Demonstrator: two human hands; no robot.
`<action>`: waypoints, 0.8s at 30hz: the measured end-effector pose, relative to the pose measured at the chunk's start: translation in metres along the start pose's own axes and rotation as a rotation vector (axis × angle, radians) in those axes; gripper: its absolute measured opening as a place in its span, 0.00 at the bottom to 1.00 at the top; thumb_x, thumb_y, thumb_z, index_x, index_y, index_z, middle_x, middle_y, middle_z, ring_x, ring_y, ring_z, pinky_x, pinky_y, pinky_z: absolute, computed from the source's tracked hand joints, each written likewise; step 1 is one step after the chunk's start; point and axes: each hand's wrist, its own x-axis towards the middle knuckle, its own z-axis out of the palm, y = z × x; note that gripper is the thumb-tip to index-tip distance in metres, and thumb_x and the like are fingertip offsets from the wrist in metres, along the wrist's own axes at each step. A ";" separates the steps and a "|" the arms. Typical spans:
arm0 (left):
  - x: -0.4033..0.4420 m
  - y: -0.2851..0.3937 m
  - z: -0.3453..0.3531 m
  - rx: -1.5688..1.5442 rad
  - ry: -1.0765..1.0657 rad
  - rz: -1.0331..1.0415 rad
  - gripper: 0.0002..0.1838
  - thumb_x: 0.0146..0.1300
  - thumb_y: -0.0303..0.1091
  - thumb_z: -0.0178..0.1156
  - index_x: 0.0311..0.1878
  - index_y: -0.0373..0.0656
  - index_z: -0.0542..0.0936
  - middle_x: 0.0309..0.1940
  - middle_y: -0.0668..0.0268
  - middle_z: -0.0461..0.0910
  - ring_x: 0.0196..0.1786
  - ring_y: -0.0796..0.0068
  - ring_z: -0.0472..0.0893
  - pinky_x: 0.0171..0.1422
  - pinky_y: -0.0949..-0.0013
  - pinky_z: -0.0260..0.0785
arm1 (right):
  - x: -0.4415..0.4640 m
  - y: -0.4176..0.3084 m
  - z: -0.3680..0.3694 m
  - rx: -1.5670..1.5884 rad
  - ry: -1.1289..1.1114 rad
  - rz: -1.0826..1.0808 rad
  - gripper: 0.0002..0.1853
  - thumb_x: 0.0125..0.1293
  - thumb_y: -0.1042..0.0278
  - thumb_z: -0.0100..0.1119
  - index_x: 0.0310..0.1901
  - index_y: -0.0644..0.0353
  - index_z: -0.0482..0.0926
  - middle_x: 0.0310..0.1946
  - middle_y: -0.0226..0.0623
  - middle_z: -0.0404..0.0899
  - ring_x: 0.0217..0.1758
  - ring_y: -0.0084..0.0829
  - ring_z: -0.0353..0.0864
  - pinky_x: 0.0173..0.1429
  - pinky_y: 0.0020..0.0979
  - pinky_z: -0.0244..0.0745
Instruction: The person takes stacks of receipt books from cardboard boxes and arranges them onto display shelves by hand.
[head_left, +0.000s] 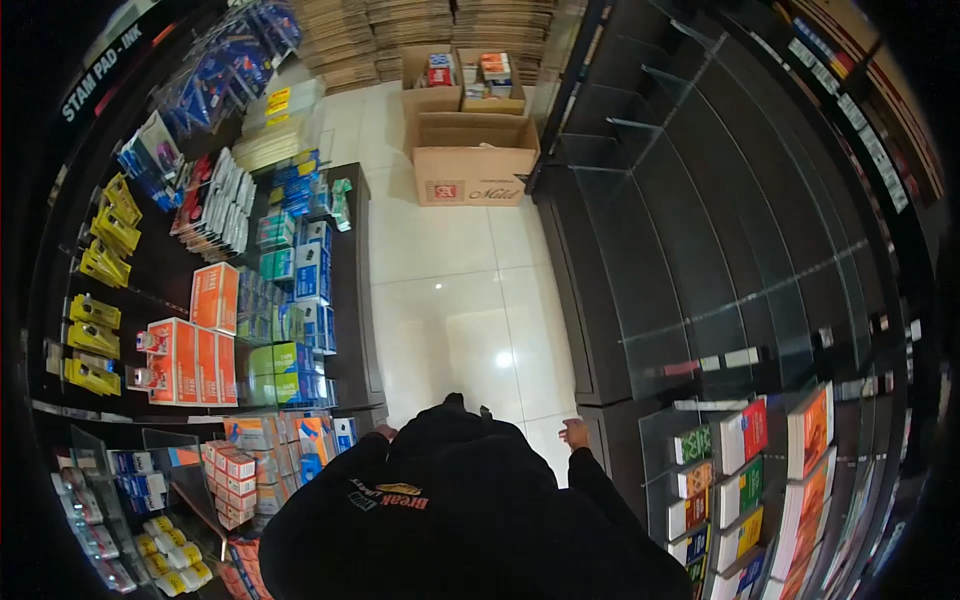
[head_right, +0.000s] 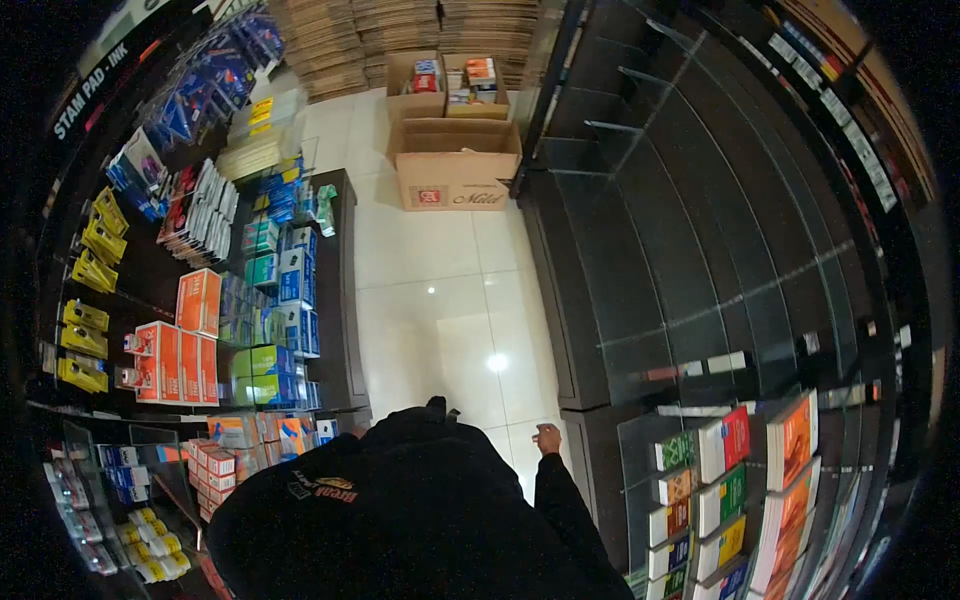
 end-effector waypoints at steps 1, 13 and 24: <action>0.009 0.003 -0.011 0.126 0.032 0.168 0.19 0.51 0.46 0.60 0.36 0.39 0.85 0.39 0.45 0.83 0.46 0.47 0.83 0.49 0.51 0.75 | 0.009 -0.019 0.012 0.038 -0.026 -0.041 0.14 0.67 0.62 0.55 0.43 0.66 0.82 0.29 0.44 0.84 0.27 0.33 0.85 0.30 0.33 0.79; 0.120 0.210 -0.237 -0.862 0.042 0.293 0.11 0.70 0.37 0.53 0.47 0.41 0.77 0.29 0.61 0.81 0.29 0.72 0.82 0.33 0.68 0.75 | 0.094 -0.021 0.092 -0.625 -0.302 -0.292 0.17 0.70 0.55 0.53 0.43 0.61 0.83 0.33 0.40 0.84 0.40 0.35 0.83 0.45 0.41 0.76; 0.213 0.239 -0.299 -0.757 0.242 0.165 0.12 0.69 0.38 0.52 0.42 0.40 0.80 0.24 0.60 0.81 0.31 0.65 0.84 0.38 0.63 0.76 | 0.326 -0.259 0.096 -0.928 -0.460 -0.499 0.18 0.69 0.56 0.53 0.41 0.65 0.84 0.32 0.45 0.84 0.38 0.43 0.84 0.44 0.43 0.77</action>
